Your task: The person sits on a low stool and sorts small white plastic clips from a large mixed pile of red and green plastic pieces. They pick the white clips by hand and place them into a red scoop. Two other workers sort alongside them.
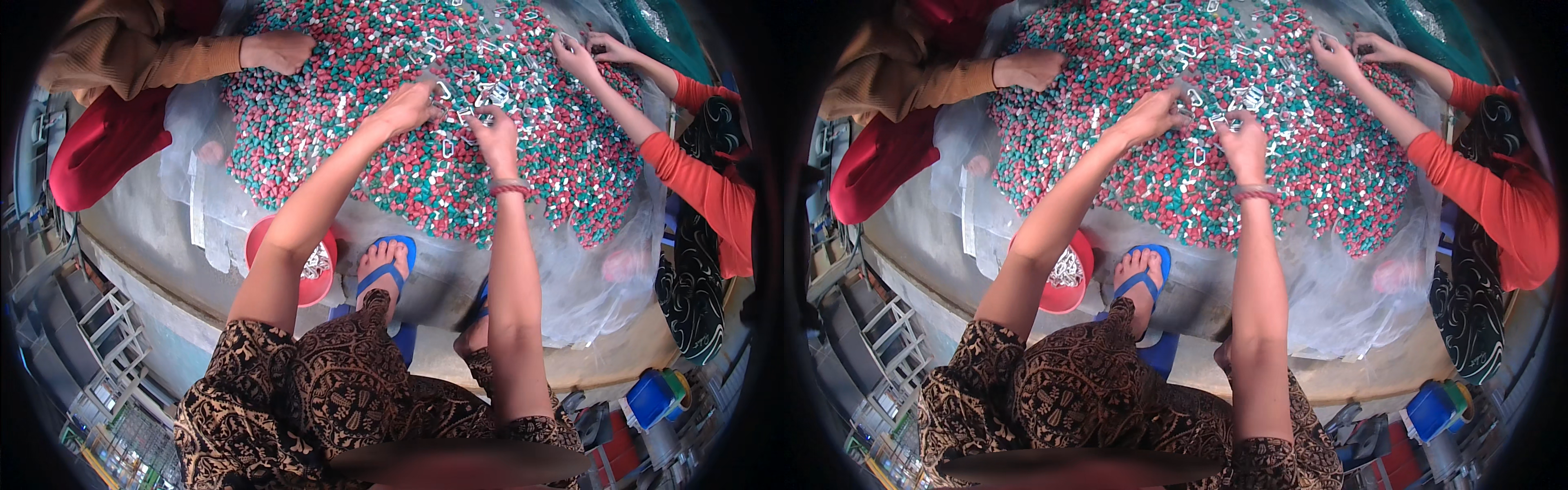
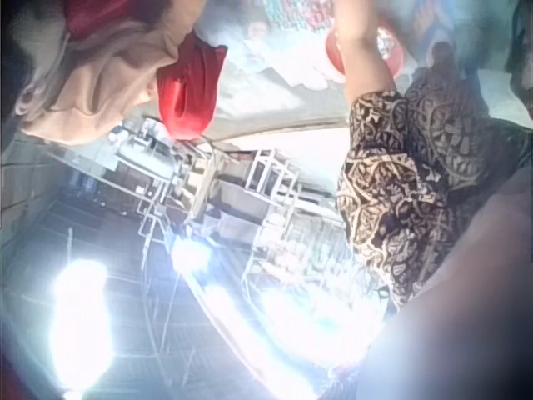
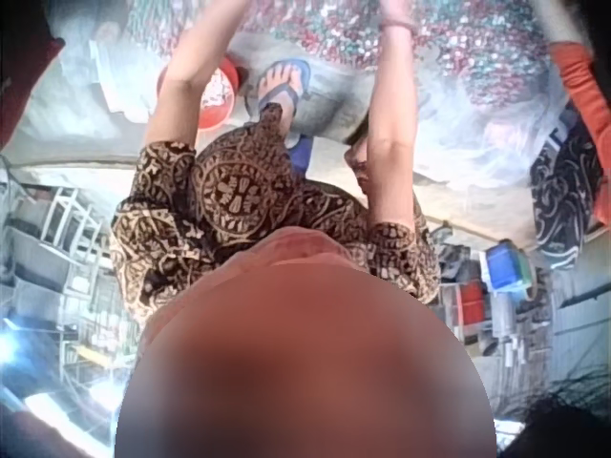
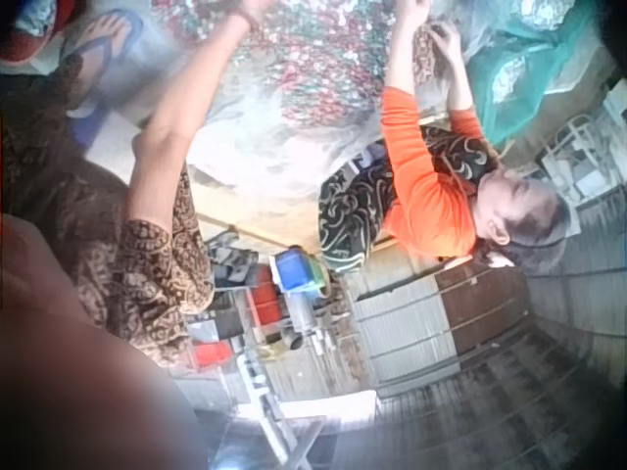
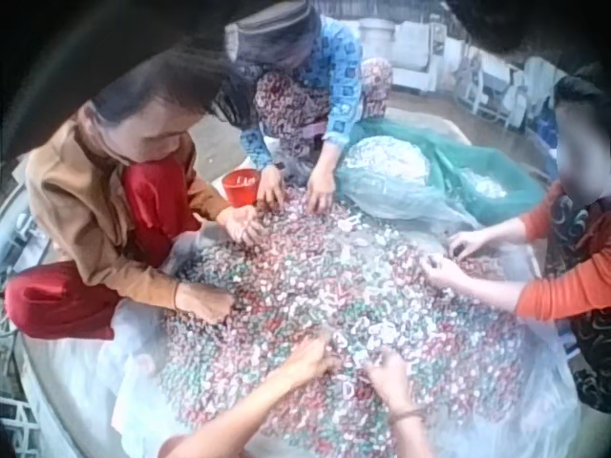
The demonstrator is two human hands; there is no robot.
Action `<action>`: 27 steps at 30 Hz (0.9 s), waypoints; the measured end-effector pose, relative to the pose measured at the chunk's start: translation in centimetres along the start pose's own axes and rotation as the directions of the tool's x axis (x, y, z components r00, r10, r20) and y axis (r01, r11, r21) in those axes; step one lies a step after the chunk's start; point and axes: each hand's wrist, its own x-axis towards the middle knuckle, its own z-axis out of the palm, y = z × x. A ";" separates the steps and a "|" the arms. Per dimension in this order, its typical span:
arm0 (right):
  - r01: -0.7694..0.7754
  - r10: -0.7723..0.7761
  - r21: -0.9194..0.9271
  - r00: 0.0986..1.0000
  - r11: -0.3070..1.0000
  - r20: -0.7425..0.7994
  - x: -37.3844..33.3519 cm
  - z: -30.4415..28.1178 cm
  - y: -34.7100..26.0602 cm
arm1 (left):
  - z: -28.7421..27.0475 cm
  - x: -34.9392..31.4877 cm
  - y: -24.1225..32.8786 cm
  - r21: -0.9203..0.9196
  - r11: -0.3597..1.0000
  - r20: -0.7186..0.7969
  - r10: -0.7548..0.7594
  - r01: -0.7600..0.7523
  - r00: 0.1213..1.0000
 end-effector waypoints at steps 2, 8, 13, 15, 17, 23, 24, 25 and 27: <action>0.069 -0.076 -0.424 0.997 0.903 0.000 1.1 1.3 0.0 | -0.7 0.3 0.2 -0.061 0.998 0.045 -0.003 0.006 0.999; 0.124 -0.074 -0.429 0.988 0.895 0.132 -0.3 2.1 0.7 | -0.6 1.8 0.7 0.423 0.906 -0.244 0.137 -0.022 0.960; -0.134 0.144 0.227 0.989 0.965 -0.027 -2.6 -0.8 2.0 | 1.1 4.1 1.7 -0.176 0.969 0.029 -0.169 0.171 0.985; -0.357 0.367 0.639 0.922 0.681 0.124 -3.3 -2.1 2.3 | 1.6 4.7 2.5 -0.645 0.723 0.203 -0.149 0.247 0.968; -0.329 0.381 0.774 0.916 0.541 0.123 -3.9 -2.5 2.3 | 1.7 5.2 3.5 -0.827 0.499 0.270 -0.050 0.258 0.962; -0.396 0.389 0.584 0.910 0.708 0.145 -3.8 -4.0 2.3 | 1.2 8.3 5.5 -0.809 0.539 0.264 -0.026 0.236 0.964; -0.344 0.350 0.457 0.934 0.820 0.075 -3.7 -4.1 2.4 | 1.6 8.9 5.5 -0.757 0.615 0.247 -0.043 0.220 0.968; -0.287 0.299 0.309 0.954 0.907 0.007 -3.6 -4.3 2.6 | 2.0 9.4 5.3 -0.699 0.686 0.205 -0.080 0.203 0.976; -0.243 0.267 0.248 0.961 0.938 -0.070 -3.7 -4.5 3.3 | 3.6 10.1 4.8 0.066 0.978 -0.110 0.202 -0.196 0.973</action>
